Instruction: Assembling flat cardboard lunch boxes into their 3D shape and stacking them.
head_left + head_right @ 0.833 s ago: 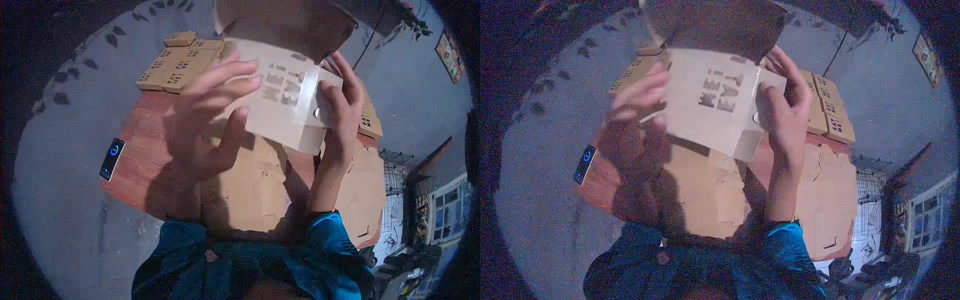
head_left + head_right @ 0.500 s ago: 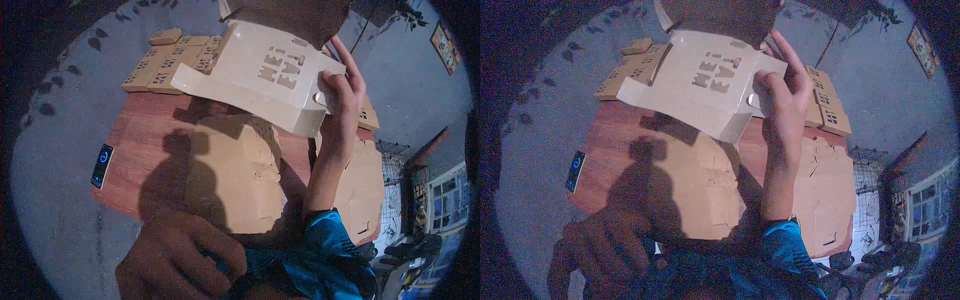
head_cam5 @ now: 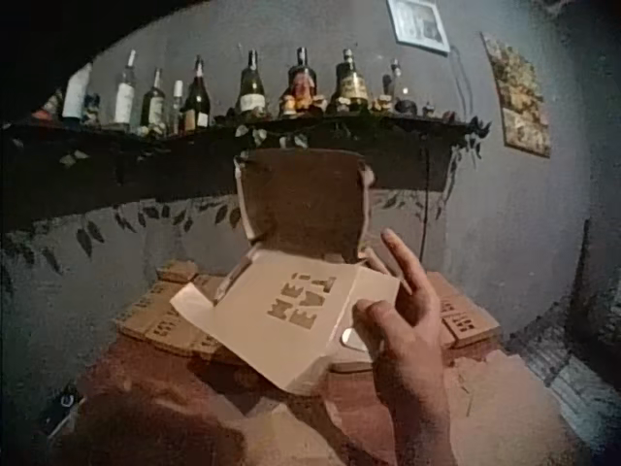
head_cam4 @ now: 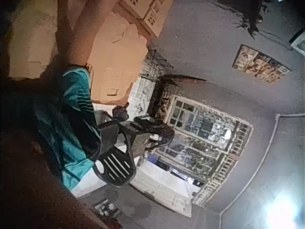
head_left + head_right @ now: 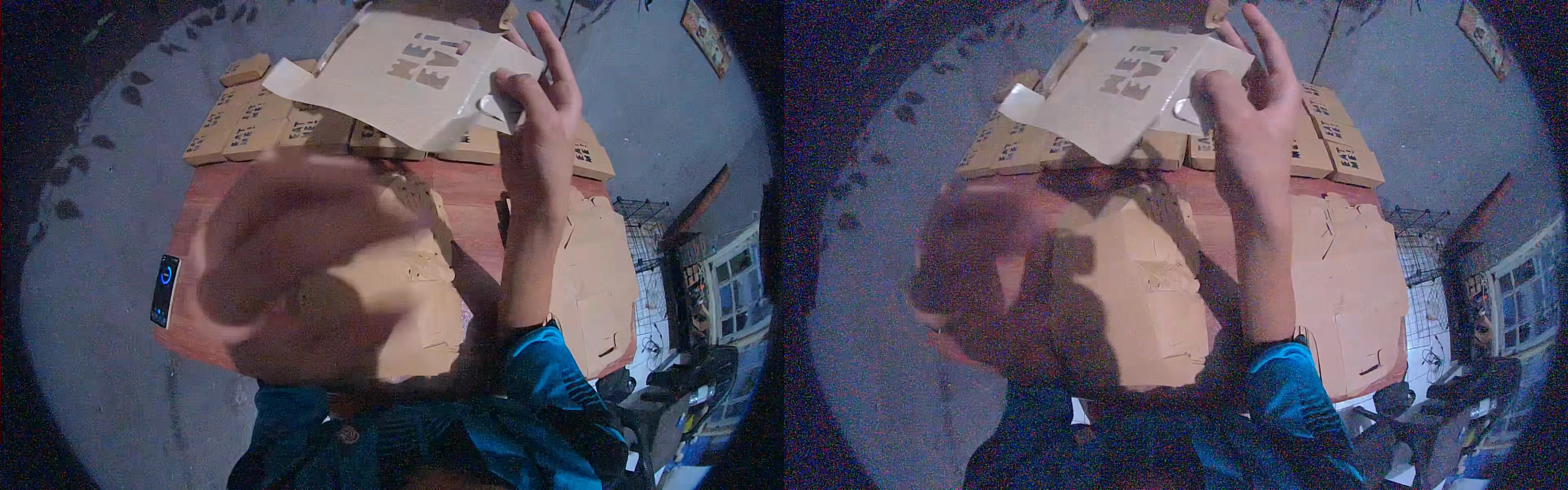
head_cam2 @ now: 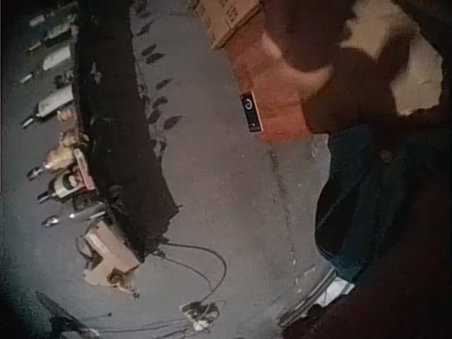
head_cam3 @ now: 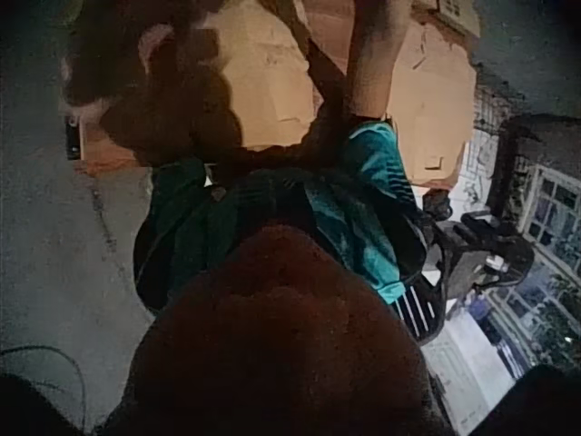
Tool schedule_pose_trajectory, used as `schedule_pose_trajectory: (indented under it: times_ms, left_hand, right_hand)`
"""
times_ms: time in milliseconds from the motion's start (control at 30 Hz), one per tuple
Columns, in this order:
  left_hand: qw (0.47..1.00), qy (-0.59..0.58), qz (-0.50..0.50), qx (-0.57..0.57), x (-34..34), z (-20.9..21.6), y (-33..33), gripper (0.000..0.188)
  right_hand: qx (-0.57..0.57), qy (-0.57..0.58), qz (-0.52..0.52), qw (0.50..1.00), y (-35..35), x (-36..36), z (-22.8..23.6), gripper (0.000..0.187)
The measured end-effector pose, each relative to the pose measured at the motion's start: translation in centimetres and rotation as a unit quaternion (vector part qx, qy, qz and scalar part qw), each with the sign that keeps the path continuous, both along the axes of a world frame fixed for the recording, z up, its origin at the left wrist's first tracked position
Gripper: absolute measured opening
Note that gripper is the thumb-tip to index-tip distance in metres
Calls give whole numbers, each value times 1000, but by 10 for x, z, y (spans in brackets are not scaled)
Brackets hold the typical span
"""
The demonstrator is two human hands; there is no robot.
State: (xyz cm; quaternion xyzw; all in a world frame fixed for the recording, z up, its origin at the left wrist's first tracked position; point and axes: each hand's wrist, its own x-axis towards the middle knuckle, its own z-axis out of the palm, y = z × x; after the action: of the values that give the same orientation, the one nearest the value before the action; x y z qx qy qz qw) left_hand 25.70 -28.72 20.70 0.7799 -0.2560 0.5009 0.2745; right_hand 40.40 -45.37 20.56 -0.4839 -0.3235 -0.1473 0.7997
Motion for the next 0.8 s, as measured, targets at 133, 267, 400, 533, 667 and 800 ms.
schedule_pose_trajectory:
  times_ms: [133, 267, 400, 533, 667, 800]
  left_hand:
    - [998, -65, 1, 25, 8, 2, -10, 20]
    - [994, 50, 50, -88, 20, -5, -12, 24]
    - [993, -72, 45, -81, 42, -16, -2, 20]
    - [979, -143, 120, -84, 51, -27, -2, 20]
    - [962, -51, -6, -269, 55, -34, -11, 15]
    - [953, -35, -11, -300, 57, -34, -10, 15]
  right_hand:
    - [88, -1, 13, 996, 14, -10, -2, 56]
    - [105, 20, 123, 987, 19, -19, 1, 63]
    - [77, -30, 82, 993, 26, -30, 0, 48]
    - [-38, -117, 41, 992, 28, -35, 0, 37]
    - [-141, -129, -12, 981, 26, -35, 1, 27]
    - [-145, -139, -27, 979, 24, -37, 2, 24]
